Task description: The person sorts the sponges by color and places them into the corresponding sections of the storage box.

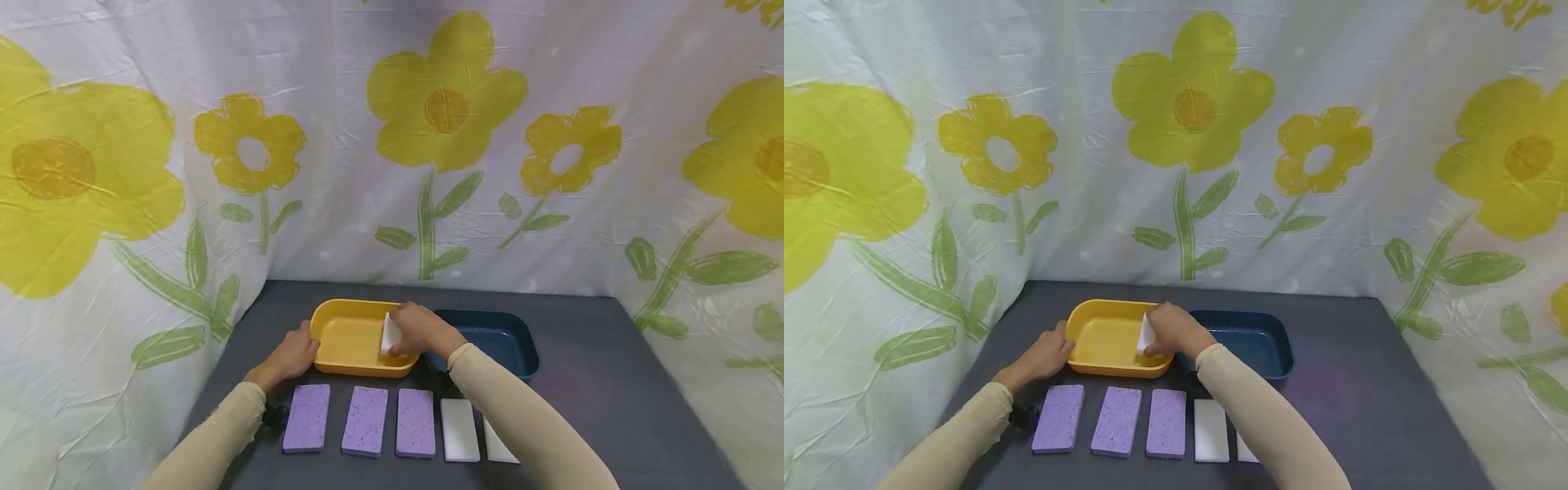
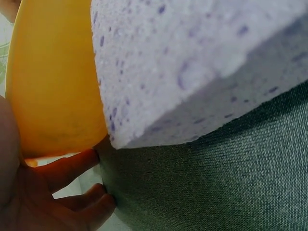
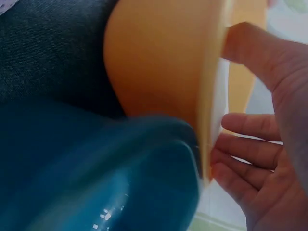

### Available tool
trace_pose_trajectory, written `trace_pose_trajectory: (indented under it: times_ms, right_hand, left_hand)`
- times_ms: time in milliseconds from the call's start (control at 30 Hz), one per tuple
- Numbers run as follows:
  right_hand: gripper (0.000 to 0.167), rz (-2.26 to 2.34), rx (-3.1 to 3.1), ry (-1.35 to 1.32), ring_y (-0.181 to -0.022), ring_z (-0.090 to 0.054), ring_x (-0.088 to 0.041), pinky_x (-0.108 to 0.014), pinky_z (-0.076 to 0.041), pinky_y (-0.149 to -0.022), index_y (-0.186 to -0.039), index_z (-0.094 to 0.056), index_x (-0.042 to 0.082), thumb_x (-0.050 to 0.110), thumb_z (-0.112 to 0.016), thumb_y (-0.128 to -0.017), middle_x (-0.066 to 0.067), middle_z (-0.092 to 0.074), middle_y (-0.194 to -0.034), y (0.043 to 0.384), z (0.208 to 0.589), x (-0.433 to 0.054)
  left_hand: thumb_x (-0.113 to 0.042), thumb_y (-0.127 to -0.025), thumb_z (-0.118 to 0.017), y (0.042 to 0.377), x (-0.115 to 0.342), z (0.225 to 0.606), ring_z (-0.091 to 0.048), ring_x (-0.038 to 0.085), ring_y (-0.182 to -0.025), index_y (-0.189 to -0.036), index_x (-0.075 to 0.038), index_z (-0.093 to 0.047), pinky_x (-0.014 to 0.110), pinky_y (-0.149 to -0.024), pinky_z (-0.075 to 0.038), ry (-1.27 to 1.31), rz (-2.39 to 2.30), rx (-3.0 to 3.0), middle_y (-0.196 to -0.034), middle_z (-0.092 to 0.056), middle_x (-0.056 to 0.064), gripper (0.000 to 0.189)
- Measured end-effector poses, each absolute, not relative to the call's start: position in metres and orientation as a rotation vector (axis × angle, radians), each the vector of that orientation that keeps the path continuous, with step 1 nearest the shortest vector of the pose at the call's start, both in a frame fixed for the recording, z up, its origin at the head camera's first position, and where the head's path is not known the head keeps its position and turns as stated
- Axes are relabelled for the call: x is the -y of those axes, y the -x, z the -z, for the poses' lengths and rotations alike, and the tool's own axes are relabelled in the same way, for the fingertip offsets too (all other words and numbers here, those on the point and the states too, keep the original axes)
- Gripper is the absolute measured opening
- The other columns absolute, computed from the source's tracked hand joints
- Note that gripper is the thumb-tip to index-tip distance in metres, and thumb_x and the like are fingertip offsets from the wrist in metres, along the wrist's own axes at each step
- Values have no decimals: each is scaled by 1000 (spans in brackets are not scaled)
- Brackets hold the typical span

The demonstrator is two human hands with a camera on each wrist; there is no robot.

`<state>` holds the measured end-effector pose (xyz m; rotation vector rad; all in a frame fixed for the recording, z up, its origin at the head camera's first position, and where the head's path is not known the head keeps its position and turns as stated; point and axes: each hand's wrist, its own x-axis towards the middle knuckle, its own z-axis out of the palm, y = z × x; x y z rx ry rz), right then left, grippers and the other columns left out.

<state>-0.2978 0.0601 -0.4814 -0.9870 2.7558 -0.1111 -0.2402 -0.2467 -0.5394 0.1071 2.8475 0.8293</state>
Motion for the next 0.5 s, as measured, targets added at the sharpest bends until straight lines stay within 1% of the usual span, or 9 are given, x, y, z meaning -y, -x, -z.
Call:
trace_pose_trajectory:
  times_ms: [100,200,367,500]
  right_hand:
    - [69,87,-2749,971,-109,-65,-23,-40,-57,-103,-139,-67,8,53,-87,-90,-7,-73,-124,296,485,-55]
    - [68,45,-2749,960,-104,-65,-21,-39,-58,-101,-136,-68,8,53,-87,-90,-6,-73,-121,295,490,-52]
    - [69,-87,-2772,964,-110,-67,-22,-41,-60,-100,-136,-69,8,56,-86,-89,-8,-73,-122,293,501,-47]
    - [72,-102,-2778,944,-113,-66,-23,-41,-60,-103,-138,-67,7,56,-86,-89,-9,-71,-124,291,502,-45]
  left_hand:
    - [-17,-110,-49,239,246,538,-63,26,-93,-150,17,-37,49,-90,-57,-104,-834,-2844,-108,-66,18,54]
    - [-17,-110,-48,237,246,539,-63,26,-94,-150,16,-36,50,-91,-57,-103,-842,-2837,-109,-66,18,54]
    - [-17,-110,-48,237,245,539,-63,26,-93,-150,16,-36,51,-91,-57,-107,-838,-2847,-107,-65,18,53]
    - [-16,-110,-48,237,245,537,-63,25,-91,-149,17,-37,50,-89,-57,-110,-834,-2852,-104,-65,17,53]
